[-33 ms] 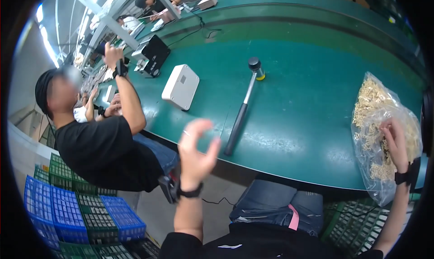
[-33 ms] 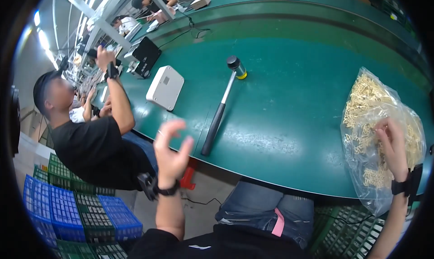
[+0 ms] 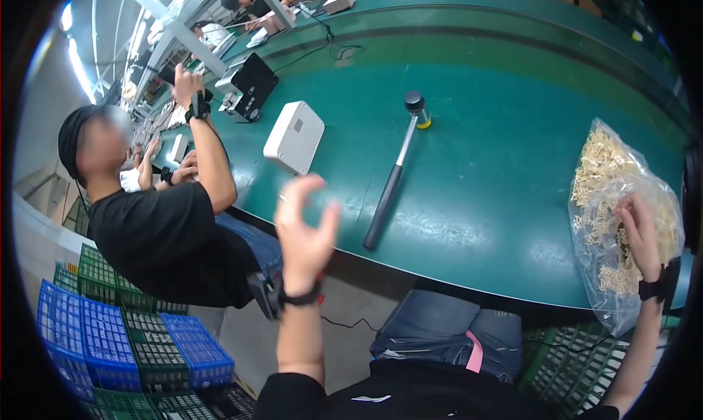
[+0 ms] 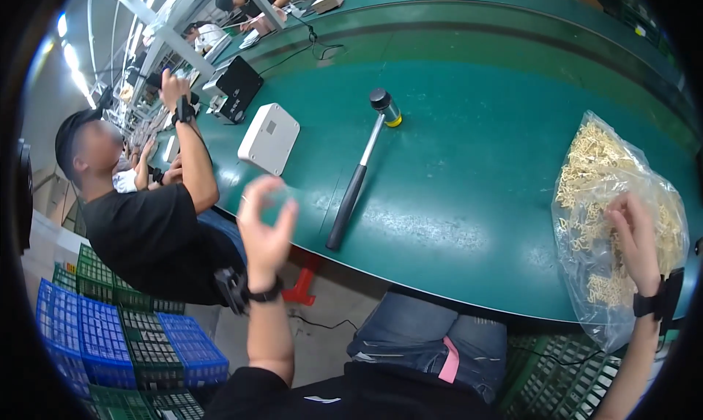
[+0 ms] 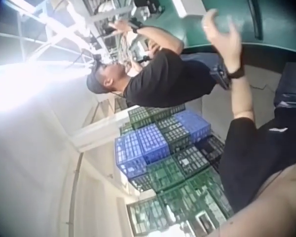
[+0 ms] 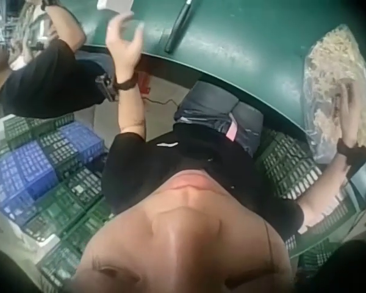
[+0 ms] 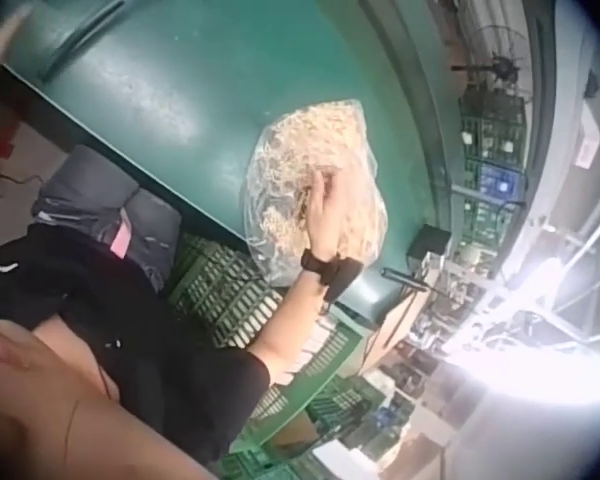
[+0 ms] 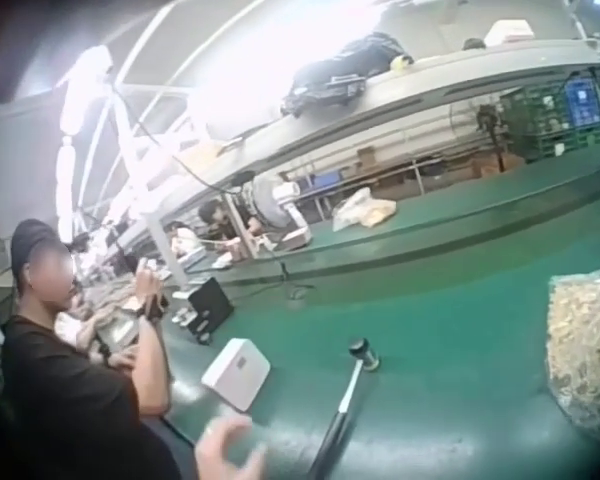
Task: The person picks up a gold emblem from a bag, presses it onto a white speaker, and taps it into place with a mallet before placing the speaker into a green crate.
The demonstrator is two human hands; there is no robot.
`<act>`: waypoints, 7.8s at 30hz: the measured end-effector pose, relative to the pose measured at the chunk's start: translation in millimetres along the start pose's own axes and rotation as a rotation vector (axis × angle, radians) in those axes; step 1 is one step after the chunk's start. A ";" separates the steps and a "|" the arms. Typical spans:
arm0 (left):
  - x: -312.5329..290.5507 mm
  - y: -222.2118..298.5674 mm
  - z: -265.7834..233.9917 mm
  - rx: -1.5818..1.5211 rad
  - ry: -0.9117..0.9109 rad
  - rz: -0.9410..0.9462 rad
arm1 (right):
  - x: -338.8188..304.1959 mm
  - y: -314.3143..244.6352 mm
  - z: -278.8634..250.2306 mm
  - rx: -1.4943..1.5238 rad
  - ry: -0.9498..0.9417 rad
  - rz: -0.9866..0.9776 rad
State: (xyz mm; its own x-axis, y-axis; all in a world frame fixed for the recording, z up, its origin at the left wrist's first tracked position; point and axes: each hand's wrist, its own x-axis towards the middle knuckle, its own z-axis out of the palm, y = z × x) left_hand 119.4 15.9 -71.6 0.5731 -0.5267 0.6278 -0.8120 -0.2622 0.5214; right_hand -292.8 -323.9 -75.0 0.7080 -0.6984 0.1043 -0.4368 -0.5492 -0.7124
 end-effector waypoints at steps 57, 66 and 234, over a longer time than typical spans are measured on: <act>1.1 131.1 60.5 -0.665 -0.422 0.632 | 10.0 -104.3 73.0 0.219 -0.178 -0.277; -2.2 118.8 66.1 -0.572 -0.404 0.500 | 11.6 -105.4 73.1 0.164 -0.350 -0.296; -8.9 121.9 -9.6 -0.150 -0.697 0.140 | 16.6 -74.5 65.9 -0.101 -0.173 -0.191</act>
State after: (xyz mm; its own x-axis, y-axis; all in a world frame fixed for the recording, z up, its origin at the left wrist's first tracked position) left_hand 16.3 -3.6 -8.1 0.2211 -0.9533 0.2058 -0.8200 -0.0675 0.5683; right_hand -212.0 -264.4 -65.9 0.8630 -0.4943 0.1040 -0.3334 -0.7121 -0.6179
